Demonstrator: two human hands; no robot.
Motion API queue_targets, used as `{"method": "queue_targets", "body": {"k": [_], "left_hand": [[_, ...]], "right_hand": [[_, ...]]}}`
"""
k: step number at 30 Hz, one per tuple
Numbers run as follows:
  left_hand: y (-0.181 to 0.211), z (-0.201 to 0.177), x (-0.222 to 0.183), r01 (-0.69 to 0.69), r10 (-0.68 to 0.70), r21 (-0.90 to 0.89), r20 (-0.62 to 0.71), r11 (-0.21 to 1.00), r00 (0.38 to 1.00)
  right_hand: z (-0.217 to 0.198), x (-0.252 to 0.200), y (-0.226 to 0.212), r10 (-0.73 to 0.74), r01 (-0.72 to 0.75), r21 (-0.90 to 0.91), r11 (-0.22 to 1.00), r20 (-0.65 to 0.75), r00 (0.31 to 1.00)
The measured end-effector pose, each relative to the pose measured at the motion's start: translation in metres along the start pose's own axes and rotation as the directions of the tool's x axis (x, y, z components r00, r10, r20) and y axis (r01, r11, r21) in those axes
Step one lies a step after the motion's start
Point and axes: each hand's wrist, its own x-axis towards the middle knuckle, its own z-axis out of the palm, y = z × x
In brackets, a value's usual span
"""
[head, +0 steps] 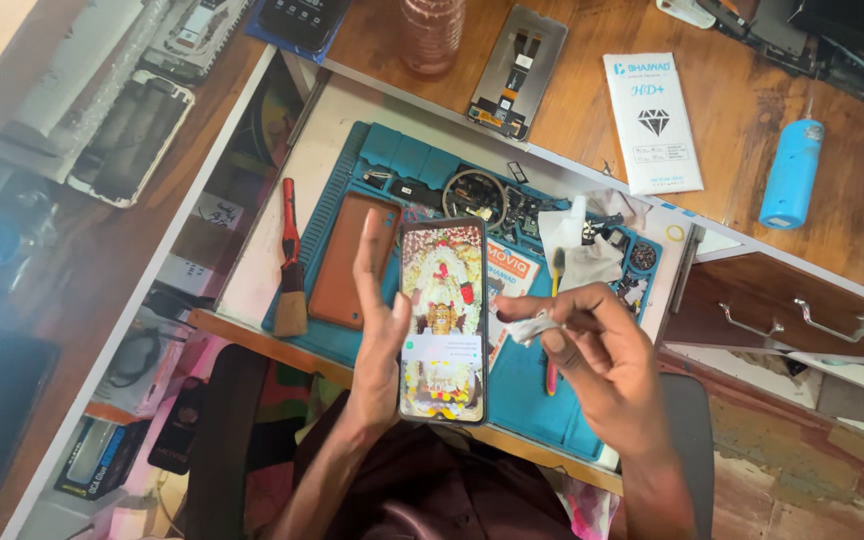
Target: The person wipes the surface of a mobile phone with a cloth, applies a liquid from a bottle onto the screen, and cleans it again with a small piece of paper.
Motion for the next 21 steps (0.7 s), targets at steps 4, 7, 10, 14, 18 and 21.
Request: {"method": "queue_targets", "body": {"k": [4, 7, 10, 14, 18, 21], "left_hand": [[-0.001, 0.003, 0.001, 0.012, -0.012, -0.02, 0.011, 1.0, 1.0], [-0.004, 0.005, 0.002, 0.032, -0.031, -0.044, 0.026, 0.999, 0.999], [-0.003, 0.009, 0.003, 0.086, -0.085, -0.126, 0.015, 0.988, 0.996], [0.005, 0.019, 0.005, 0.241, -0.264, -0.408, -0.001, 0.881, 0.964], [0.015, 0.018, 0.004, 0.389, -0.395, -0.519, 0.106, 0.761, 0.913], [0.01, 0.013, 0.002, 0.409, -0.379, -0.653, 0.196, 0.638, 0.904]], "right_hand": [[0.0, -0.003, 0.002, -0.01, 0.011, -0.016, 1.0, 0.013, 1.0], [0.003, -0.004, 0.003, 0.035, -0.036, -0.086, 0.996, -0.022, 0.999], [0.006, -0.004, 0.005, 0.125, -0.125, -0.005, 0.992, -0.082, 0.989], [0.006, 0.0, 0.012, 0.049, -0.048, 0.013, 0.999, -0.073, 0.996], [0.004, 0.0, 0.015, 0.002, 0.007, 0.072, 0.997, -0.115, 0.993], [0.001, -0.005, 0.015, 0.011, 0.01, 0.114, 0.993, -0.178, 0.984]]}}
